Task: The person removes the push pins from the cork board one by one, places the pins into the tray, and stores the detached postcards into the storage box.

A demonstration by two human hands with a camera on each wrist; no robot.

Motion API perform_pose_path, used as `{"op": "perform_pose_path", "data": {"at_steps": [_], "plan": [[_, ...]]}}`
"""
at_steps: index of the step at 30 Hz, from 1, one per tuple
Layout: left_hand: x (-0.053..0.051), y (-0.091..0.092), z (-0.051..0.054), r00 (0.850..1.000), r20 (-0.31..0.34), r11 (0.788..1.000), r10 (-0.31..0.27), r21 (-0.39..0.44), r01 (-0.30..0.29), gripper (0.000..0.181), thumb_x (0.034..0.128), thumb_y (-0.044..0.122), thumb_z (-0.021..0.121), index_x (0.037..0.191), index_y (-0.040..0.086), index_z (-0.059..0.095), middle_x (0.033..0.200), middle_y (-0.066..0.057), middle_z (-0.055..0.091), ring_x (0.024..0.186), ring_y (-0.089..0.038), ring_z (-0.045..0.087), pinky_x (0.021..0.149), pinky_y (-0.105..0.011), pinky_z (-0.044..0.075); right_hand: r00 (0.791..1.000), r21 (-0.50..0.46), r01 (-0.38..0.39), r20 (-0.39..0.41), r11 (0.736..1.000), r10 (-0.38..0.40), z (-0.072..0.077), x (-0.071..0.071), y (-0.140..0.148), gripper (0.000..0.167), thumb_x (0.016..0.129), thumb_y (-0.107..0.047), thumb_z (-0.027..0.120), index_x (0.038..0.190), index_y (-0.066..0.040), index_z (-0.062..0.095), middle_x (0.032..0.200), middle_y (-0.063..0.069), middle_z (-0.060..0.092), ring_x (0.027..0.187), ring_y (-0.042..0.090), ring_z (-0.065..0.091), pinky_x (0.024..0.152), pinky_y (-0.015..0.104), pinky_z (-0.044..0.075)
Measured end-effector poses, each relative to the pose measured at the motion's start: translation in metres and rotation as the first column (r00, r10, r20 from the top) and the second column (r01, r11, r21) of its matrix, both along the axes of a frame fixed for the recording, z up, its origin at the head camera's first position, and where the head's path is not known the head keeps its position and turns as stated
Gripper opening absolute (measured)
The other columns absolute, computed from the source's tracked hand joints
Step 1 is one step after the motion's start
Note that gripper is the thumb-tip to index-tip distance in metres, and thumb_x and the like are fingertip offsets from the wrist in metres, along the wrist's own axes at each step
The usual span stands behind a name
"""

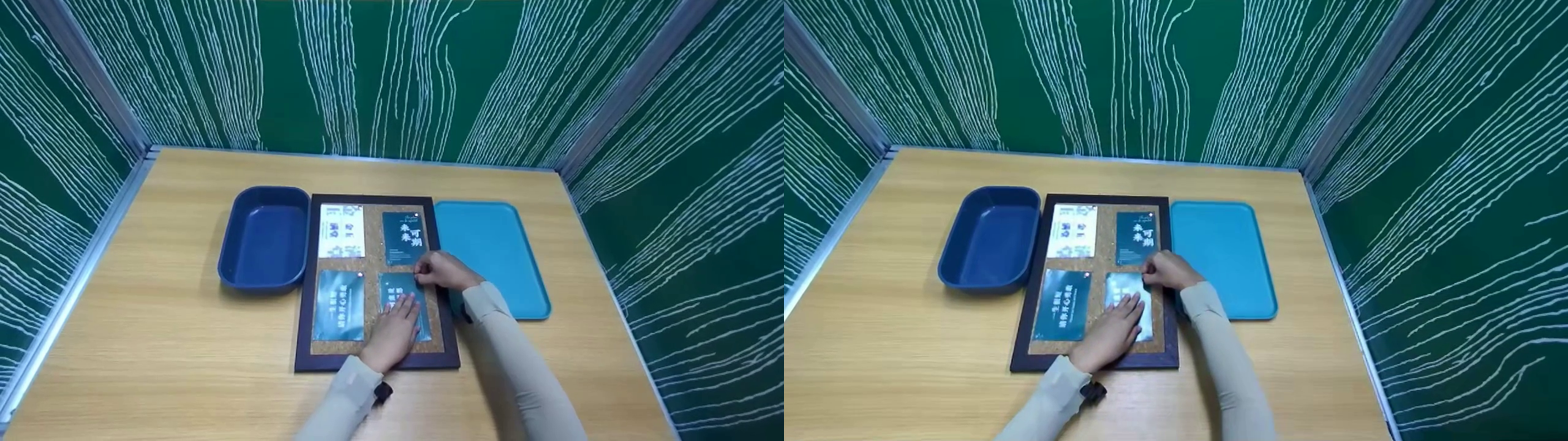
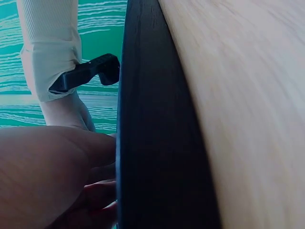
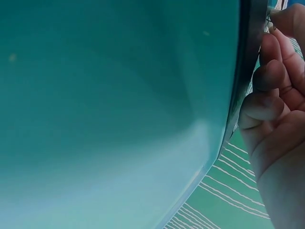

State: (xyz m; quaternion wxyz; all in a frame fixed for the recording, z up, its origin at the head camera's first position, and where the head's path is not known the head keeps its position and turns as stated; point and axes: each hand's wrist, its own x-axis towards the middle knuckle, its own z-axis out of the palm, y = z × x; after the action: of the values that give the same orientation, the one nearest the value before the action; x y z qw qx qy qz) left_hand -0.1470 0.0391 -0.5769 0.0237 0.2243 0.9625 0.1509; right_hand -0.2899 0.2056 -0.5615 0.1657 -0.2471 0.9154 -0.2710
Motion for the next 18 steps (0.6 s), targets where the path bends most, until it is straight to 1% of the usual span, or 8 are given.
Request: {"op": "perform_pose_path", "data": {"at_steps": [4, 11, 18], "plan": [[0.0001, 0.0001, 0.0002, 1.0, -0.001, 1.0, 0.0, -0.001, 0.0, 0.048, 0.0983, 0.028, 0.052, 0.141, 0.007, 0.049, 0.151, -0.009, 0.041, 0.141, -0.026, 0.038, 0.113, -0.044, 0.037, 1.0, -0.007, -0.001, 0.005, 1.0, 0.001, 0.0012, 0.0002, 0.0001, 0.007, 0.086, -0.015, 0.069, 0.09, -0.01, 0.071, 0.083, 0.002, 0.068, 0.066, 0.01, 0.057, 0.057, 0.022, 0.05], [-0.0012, 0.0012, -0.0016, 1.0, -0.005, 1.0, 0.01, 0.004, -0.01, 0.047, 0.0979, 0.027, 0.053, 0.141, 0.008, 0.049, 0.151, -0.008, 0.041, 0.14, -0.025, 0.038, 0.112, -0.045, 0.038, 1.0, -0.027, -0.014, -0.021, 1.0, 0.013, 0.0011, -0.0007, 0.0007, 0.009, 0.086, -0.014, 0.068, 0.091, -0.008, 0.072, 0.084, 0.004, 0.07, 0.068, 0.01, 0.057, 0.06, 0.023, 0.05], [-0.0016, 0.0011, -0.0037, 1.0, 0.001, 1.0, 0.012, 0.009, -0.012, 0.047, 0.0977, 0.026, 0.053, 0.141, 0.008, 0.048, 0.152, -0.008, 0.041, 0.141, -0.025, 0.038, 0.112, -0.045, 0.037, 1.0, -0.037, 0.017, 0.019, 0.999, -0.016, 0.001, -0.0009, 0.0007, 0.009, 0.088, -0.018, 0.068, 0.09, -0.01, 0.072, 0.084, 0.002, 0.068, 0.068, 0.011, 0.057, 0.059, 0.023, 0.049]]}}
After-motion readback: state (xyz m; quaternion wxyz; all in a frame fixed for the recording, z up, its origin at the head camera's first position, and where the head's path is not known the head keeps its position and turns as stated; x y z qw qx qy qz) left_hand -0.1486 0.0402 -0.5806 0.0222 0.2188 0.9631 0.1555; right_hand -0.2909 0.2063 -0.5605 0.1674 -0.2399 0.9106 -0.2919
